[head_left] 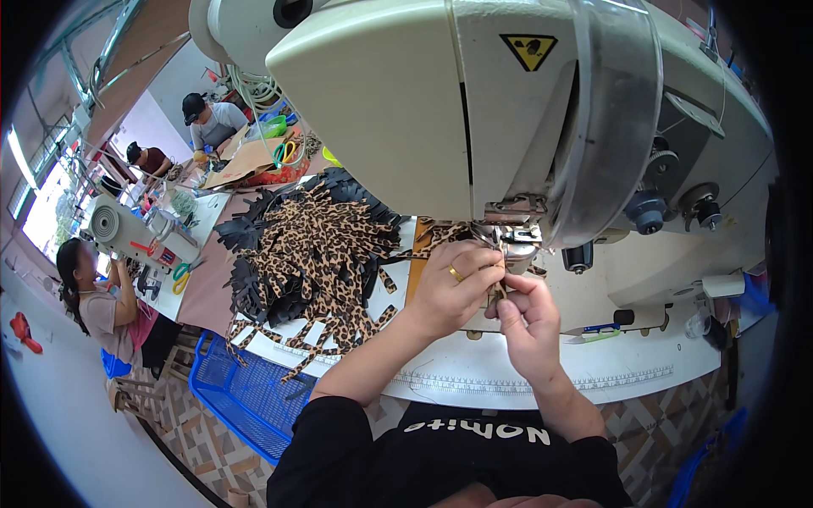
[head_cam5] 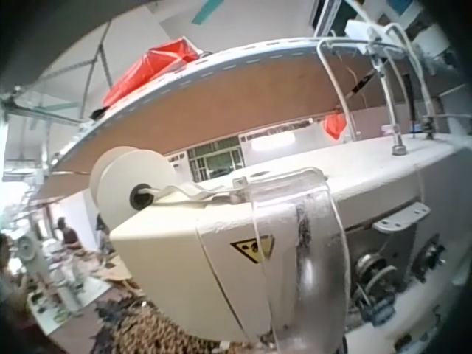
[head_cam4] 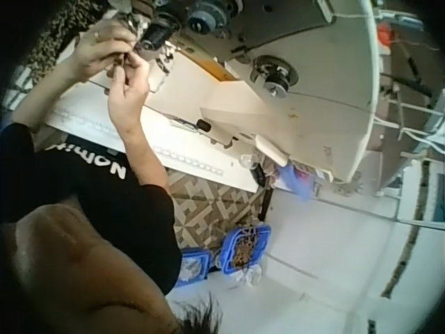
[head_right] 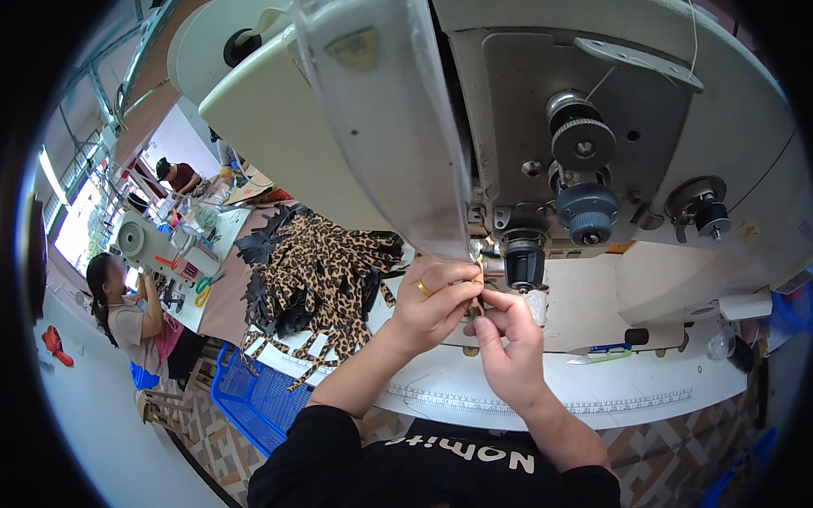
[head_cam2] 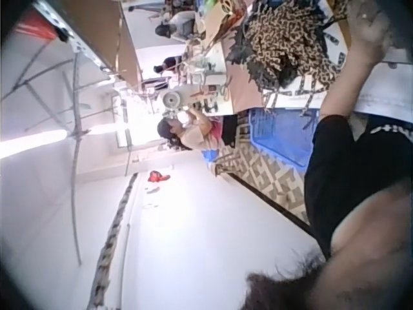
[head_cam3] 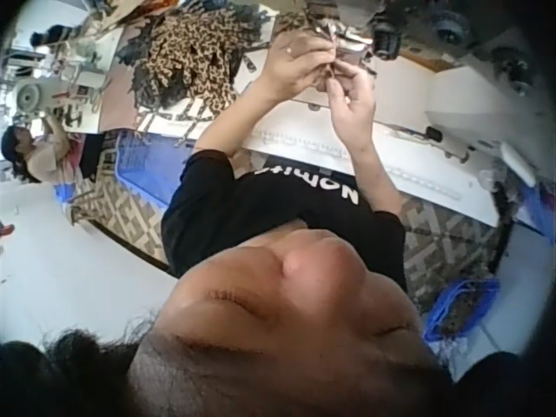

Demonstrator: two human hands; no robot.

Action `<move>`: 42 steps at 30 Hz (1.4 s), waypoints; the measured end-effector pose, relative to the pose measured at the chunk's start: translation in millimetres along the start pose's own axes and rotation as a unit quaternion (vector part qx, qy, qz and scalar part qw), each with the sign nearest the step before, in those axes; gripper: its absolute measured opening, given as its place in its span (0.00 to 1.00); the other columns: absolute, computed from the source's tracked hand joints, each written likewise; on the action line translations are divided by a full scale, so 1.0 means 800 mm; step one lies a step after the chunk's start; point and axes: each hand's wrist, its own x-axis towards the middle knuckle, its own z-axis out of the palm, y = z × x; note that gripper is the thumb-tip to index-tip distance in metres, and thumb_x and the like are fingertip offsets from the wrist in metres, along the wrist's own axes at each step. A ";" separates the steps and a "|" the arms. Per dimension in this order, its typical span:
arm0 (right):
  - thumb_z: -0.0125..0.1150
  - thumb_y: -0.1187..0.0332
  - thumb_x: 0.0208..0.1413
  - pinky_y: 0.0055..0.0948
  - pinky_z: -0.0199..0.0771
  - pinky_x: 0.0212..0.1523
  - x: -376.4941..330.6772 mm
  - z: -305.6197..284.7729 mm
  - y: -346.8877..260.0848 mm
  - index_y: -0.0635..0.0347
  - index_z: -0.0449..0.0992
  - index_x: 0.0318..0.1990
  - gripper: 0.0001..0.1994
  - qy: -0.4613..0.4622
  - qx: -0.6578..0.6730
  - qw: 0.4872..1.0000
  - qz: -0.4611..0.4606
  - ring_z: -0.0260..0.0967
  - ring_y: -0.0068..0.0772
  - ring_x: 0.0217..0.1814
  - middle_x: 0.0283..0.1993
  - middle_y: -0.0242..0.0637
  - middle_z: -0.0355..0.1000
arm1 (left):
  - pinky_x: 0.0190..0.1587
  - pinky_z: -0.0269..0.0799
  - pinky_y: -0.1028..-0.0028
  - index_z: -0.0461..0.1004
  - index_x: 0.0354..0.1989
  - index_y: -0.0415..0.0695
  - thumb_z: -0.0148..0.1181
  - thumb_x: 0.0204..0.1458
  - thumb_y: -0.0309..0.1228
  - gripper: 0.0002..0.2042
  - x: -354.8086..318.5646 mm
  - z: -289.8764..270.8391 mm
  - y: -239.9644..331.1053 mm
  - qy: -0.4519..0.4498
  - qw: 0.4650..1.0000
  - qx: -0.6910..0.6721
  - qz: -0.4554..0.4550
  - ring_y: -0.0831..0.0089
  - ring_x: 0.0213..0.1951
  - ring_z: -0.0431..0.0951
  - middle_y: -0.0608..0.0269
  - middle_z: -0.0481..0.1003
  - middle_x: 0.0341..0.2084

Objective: The person sews patterned fabric strips using a sewing machine, guiding them under the presser foot and cutting threads with snips. The person then removes and replaces the bobbin in the machine before feeding and sewing more strips.

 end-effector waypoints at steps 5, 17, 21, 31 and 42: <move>0.47 0.78 0.57 0.14 0.65 0.28 0.010 0.009 0.006 0.67 0.61 0.48 0.12 0.018 0.024 1.000 -0.007 0.68 0.18 0.33 0.35 0.38 0.72 | 0.36 0.72 0.66 0.72 0.33 0.42 0.62 0.30 0.21 0.16 -0.001 0.001 -0.009 0.014 0.998 -0.053 0.007 0.59 0.37 0.75 0.61 0.72 0.35; 0.47 0.78 0.56 0.16 0.66 0.30 0.020 0.002 0.016 0.68 0.63 0.46 0.10 0.013 0.045 0.999 -0.013 0.69 0.20 0.33 0.34 0.40 0.72 | 0.35 0.72 0.67 0.73 0.34 0.41 0.61 0.36 0.20 0.13 0.001 0.001 -0.015 0.013 0.998 -0.054 -0.043 0.61 0.36 0.75 0.60 0.73 0.31; 0.47 0.78 0.56 0.17 0.67 0.30 0.015 0.000 0.018 0.68 0.64 0.45 0.10 -0.009 0.036 0.999 0.003 0.69 0.20 0.33 0.33 0.40 0.72 | 0.35 0.72 0.68 0.74 0.34 0.40 0.60 0.40 0.22 0.10 0.001 0.001 -0.021 0.017 0.995 -0.077 -0.065 0.61 0.35 0.76 0.58 0.74 0.30; 0.48 0.77 0.55 0.17 0.66 0.30 0.002 -0.008 0.012 0.70 0.66 0.44 0.09 -0.035 -0.001 0.998 0.046 0.69 0.20 0.31 0.30 0.39 0.73 | 0.32 0.67 0.66 0.70 0.33 0.34 0.50 0.40 0.19 0.10 -0.005 0.052 -0.102 -0.124 0.954 -0.122 -0.244 0.52 0.29 0.72 0.49 0.73 0.27; 0.46 0.78 0.56 0.15 0.64 0.29 -0.008 0.002 0.012 0.69 0.67 0.42 0.07 -0.045 -0.027 0.998 0.032 0.66 0.18 0.28 0.26 0.34 0.70 | 0.39 0.68 0.66 0.72 0.35 0.37 0.51 0.48 0.21 0.07 0.029 0.049 -0.105 0.079 0.950 -0.136 -0.271 0.55 0.38 0.73 0.49 0.74 0.33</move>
